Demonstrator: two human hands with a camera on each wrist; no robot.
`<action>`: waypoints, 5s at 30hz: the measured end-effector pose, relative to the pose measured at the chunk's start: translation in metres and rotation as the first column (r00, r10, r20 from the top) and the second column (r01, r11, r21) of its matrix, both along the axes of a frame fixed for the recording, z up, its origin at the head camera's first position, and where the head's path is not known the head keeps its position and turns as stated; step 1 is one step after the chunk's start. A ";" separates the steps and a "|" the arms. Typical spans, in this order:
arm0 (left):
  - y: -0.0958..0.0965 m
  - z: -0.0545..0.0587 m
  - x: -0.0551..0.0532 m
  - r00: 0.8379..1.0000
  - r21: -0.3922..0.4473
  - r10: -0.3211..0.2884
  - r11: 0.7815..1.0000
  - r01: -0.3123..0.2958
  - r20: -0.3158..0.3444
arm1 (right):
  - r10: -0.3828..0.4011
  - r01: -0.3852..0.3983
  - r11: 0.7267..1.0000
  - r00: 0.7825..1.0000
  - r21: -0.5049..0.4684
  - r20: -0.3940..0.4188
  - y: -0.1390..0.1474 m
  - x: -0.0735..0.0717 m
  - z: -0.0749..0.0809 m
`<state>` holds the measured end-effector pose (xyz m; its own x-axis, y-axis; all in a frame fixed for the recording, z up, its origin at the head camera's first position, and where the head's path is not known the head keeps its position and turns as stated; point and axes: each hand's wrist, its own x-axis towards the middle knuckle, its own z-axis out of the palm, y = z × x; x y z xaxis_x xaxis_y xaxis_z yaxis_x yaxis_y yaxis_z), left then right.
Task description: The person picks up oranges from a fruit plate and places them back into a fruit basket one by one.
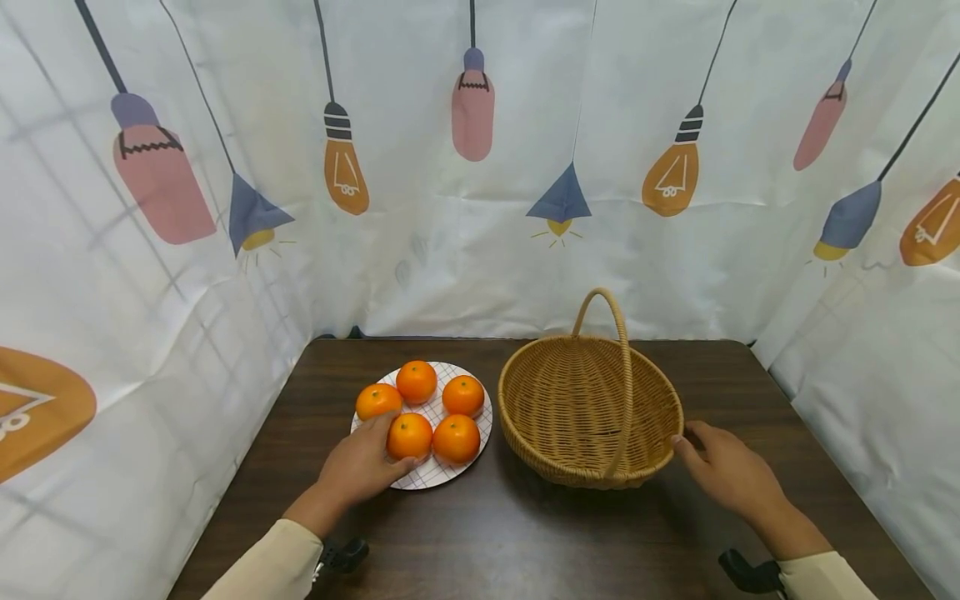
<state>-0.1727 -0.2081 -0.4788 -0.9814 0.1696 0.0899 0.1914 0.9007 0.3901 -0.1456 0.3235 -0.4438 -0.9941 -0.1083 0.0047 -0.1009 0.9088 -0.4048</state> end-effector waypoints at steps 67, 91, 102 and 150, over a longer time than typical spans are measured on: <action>0.097 0.087 -0.008 0.973 0.139 -0.186 0.969 0.204 -0.134 | 0.019 -0.019 0.999 1.000 -0.047 0.009 0.006 -0.004 -0.005; 0.125 0.088 -0.019 0.965 0.136 -0.230 0.959 0.247 -0.127 | 0.024 -0.024 0.999 1.000 -0.046 -0.004 0.004 -0.003 -0.004; 0.132 0.087 -0.019 0.964 0.131 -0.241 0.958 0.255 -0.109 | 0.028 -0.029 0.998 1.000 -0.064 -0.012 0.003 -0.001 -0.004; 0.072 0.044 -0.005 0.994 0.146 -0.095 0.984 0.103 -0.062 | 0.024 -0.022 0.998 0.999 -0.064 0.032 0.007 -0.008 -0.003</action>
<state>-0.1778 -0.1365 -0.4352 -0.9534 0.2461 0.1746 0.3013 0.8090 0.5047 -0.1539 0.3300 -0.4468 -0.9911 -0.1314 -0.0204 -0.1069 0.8787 -0.4653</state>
